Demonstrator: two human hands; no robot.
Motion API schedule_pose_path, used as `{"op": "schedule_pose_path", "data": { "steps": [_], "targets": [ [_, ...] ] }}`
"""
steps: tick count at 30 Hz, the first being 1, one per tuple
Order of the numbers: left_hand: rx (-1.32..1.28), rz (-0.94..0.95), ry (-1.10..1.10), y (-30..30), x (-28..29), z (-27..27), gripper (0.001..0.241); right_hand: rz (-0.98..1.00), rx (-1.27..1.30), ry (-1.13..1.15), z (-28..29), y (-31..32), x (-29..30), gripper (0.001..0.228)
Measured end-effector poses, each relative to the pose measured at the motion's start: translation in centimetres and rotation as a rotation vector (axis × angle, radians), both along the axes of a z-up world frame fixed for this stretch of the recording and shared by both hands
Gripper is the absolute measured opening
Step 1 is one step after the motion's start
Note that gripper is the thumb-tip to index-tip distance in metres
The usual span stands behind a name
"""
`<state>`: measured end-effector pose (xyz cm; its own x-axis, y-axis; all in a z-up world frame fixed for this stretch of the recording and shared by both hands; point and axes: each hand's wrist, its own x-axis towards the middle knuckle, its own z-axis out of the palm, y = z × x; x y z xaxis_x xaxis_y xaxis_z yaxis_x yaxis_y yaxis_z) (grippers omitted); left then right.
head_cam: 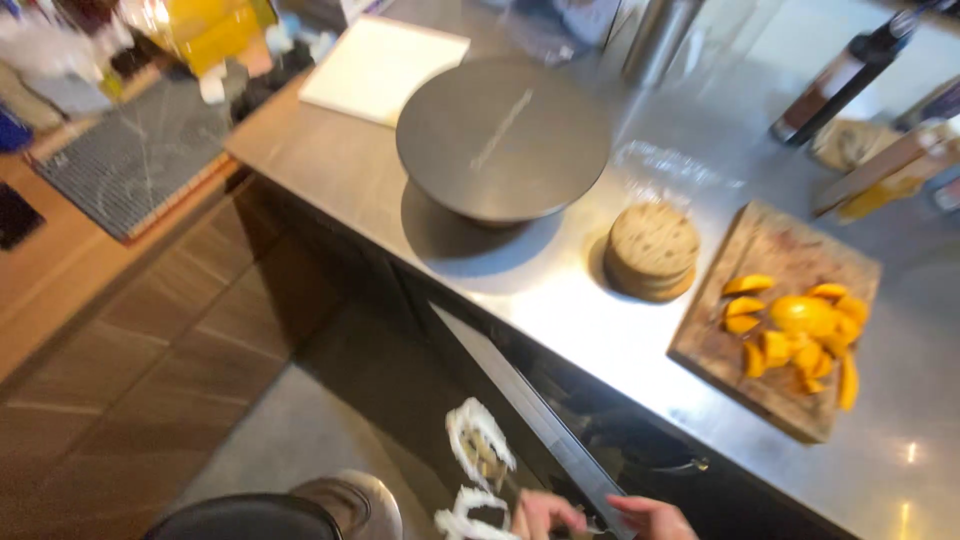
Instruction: The recorder uses a hand mixer to whip a cream mixture and then prepares a cake stand and beaters for assembly.
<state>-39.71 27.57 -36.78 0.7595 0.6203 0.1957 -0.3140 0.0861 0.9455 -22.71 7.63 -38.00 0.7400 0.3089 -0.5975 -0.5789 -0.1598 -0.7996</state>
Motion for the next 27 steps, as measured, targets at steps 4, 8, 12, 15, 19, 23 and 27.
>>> {"op": "schedule_pose_path", "data": {
  "steps": [4, 8, 12, 15, 19, 23, 27],
  "targets": [
    [0.126, 0.192, 0.083, 7.9, 9.1, 26.6, 0.055, 0.215, 0.295, -0.291, 24.4, 15.9, -2.1, 0.057],
    [-0.276, 0.093, 0.058, 16.2, 13.5, 33.7, 0.052, 0.247, 0.335, -0.424, 27.2, 24.5, 2.5, 0.053],
    [0.06, 0.446, 0.109, 30.9, 17.2, 37.8, 0.058, 0.297, 0.354, -0.683, 35.4, 35.4, 8.3, 0.035],
    [0.123, 0.579, 0.153, 42.9, 19.9, 37.4, 0.057, 0.352, 0.448, -0.582, 37.1, 44.3, 11.8, 0.036],
    [0.375, 0.705, 0.305, 54.7, 23.2, 35.6, 0.066, 0.434, 0.369, -0.588, 36.4, 57.7, 13.7, 0.039],
    [0.415, 0.666, 0.37, 64.1, 26.9, 29.5, 0.063, 0.342, 0.248, -0.574, 31.6, 69.6, 15.4, 0.049],
    [0.463, 0.424, 0.498, 73.0, 31.4, 20.7, 0.058, 0.014, -0.157, -0.748, 25.2, 77.1, 19.2, 0.062]
  ]
}}
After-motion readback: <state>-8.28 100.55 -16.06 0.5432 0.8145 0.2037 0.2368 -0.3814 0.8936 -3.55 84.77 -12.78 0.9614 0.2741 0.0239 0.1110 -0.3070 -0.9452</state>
